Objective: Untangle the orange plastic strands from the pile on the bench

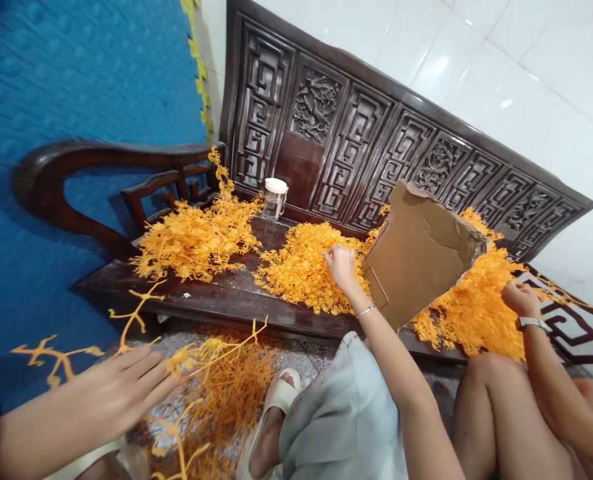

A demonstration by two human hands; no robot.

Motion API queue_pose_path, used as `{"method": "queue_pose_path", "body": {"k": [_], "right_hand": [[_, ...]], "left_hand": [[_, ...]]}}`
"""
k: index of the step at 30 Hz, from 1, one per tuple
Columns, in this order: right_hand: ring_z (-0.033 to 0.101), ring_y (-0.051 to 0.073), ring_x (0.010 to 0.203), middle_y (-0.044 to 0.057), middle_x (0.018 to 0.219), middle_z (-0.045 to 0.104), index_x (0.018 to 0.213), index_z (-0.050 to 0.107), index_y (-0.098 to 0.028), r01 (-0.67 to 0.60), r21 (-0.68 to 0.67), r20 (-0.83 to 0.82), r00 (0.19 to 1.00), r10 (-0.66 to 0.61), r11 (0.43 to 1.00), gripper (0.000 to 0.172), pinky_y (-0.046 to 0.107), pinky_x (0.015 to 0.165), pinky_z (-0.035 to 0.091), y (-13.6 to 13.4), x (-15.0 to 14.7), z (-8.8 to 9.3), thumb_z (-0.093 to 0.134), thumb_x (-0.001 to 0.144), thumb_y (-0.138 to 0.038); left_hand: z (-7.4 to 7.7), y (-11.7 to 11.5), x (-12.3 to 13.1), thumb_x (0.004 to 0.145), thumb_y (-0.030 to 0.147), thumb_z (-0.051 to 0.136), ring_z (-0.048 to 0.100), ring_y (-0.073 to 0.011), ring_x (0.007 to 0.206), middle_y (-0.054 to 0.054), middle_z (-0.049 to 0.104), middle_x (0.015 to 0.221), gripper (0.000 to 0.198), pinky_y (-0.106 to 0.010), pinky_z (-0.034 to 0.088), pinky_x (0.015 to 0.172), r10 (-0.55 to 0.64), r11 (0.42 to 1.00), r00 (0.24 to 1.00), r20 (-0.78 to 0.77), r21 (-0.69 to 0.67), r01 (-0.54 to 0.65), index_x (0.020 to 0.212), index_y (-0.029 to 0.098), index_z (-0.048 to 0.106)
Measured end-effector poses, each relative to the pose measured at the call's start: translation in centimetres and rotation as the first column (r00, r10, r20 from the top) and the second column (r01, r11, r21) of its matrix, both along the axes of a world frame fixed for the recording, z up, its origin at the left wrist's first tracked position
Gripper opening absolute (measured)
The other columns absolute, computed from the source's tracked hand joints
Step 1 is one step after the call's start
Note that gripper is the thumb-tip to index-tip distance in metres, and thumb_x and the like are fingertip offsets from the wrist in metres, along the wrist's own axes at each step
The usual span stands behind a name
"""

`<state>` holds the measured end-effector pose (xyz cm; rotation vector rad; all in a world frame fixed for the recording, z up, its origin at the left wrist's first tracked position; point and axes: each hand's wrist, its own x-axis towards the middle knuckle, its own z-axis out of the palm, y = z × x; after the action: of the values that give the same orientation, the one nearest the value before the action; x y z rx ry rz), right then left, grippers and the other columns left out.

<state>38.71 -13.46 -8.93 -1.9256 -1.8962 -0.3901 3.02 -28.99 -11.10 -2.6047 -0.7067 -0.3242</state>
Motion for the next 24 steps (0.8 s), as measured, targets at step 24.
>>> {"method": "queue_pose_path", "body": {"k": [24], "right_hand": [[0.055,0.01,0.074,0.002,0.08,0.062,0.077,0.064,-0.016,-0.961,-0.17,-0.656,0.275,0.703,0.217,0.009,0.025,0.073,0.044,-10.1,-14.4,4.2,0.059,0.078,-0.024]], "left_hand": [[1.5,0.5,1.3,0.08,0.016,0.056,0.052,-0.0173,0.059,-0.001,0.058,0.066,0.006,-0.031,0.034,0.057,-0.027,0.998,0.991,-0.131,0.048,0.033,0.075,0.018,0.058]]}}
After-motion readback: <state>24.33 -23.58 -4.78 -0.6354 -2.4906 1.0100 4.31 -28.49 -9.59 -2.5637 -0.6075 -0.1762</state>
